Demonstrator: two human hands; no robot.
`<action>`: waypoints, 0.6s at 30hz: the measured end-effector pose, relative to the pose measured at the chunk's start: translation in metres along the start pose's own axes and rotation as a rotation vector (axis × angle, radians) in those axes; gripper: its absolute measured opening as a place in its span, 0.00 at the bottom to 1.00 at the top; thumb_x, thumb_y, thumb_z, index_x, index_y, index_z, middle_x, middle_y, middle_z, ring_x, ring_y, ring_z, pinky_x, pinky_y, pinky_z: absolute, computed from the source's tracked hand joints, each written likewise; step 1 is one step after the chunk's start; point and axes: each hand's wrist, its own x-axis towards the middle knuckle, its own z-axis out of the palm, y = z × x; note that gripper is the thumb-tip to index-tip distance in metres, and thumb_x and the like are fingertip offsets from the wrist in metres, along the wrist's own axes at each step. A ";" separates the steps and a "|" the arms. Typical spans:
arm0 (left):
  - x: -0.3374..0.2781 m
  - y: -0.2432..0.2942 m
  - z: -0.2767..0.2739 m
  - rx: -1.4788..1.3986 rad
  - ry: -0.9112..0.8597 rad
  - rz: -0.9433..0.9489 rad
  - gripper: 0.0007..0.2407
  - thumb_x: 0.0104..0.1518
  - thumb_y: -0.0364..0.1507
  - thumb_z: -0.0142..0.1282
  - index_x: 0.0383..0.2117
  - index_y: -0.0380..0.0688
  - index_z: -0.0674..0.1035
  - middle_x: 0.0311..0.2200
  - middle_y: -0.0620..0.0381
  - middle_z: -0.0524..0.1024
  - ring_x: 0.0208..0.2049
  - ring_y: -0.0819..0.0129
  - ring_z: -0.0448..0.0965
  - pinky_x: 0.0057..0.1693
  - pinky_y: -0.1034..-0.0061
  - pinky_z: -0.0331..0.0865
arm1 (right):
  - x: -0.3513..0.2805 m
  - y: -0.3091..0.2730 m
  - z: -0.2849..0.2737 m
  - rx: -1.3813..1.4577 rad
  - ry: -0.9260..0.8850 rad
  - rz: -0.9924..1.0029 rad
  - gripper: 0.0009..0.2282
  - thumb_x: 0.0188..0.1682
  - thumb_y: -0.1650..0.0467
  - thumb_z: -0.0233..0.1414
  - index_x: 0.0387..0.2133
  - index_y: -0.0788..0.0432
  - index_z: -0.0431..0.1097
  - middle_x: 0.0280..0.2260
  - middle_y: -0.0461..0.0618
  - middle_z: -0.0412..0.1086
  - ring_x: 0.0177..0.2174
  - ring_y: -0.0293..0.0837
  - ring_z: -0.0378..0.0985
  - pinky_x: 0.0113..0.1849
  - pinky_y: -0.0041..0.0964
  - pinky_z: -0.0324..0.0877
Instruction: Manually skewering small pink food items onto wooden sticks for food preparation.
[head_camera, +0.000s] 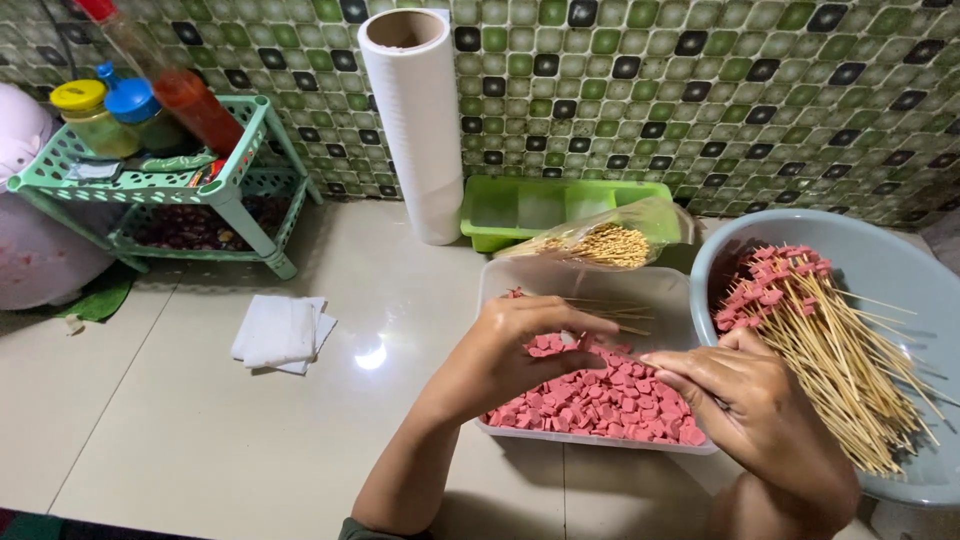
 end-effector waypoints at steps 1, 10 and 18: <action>-0.001 0.001 -0.002 0.001 0.004 0.001 0.14 0.59 0.25 0.66 0.50 0.50 0.80 0.40 0.62 0.84 0.36 0.72 0.83 0.47 0.78 0.75 | 0.000 -0.001 -0.001 -0.001 -0.002 -0.004 0.12 0.49 0.70 0.55 0.45 0.54 0.77 0.41 0.36 0.81 0.26 0.37 0.75 0.37 0.32 0.64; -0.007 0.007 -0.005 -0.021 0.017 0.064 0.12 0.56 0.26 0.67 0.45 0.46 0.81 0.38 0.56 0.83 0.36 0.69 0.84 0.48 0.76 0.77 | -0.007 0.000 -0.005 0.071 -0.064 0.008 0.12 0.50 0.68 0.51 0.44 0.56 0.77 0.44 0.42 0.81 0.28 0.42 0.70 0.35 0.36 0.63; -0.009 0.008 -0.005 -0.012 0.018 0.055 0.11 0.56 0.27 0.67 0.45 0.46 0.81 0.35 0.57 0.83 0.34 0.70 0.84 0.45 0.77 0.77 | -0.010 0.002 -0.007 0.095 -0.066 0.021 0.13 0.49 0.68 0.52 0.47 0.54 0.77 0.44 0.43 0.82 0.30 0.42 0.73 0.36 0.37 0.62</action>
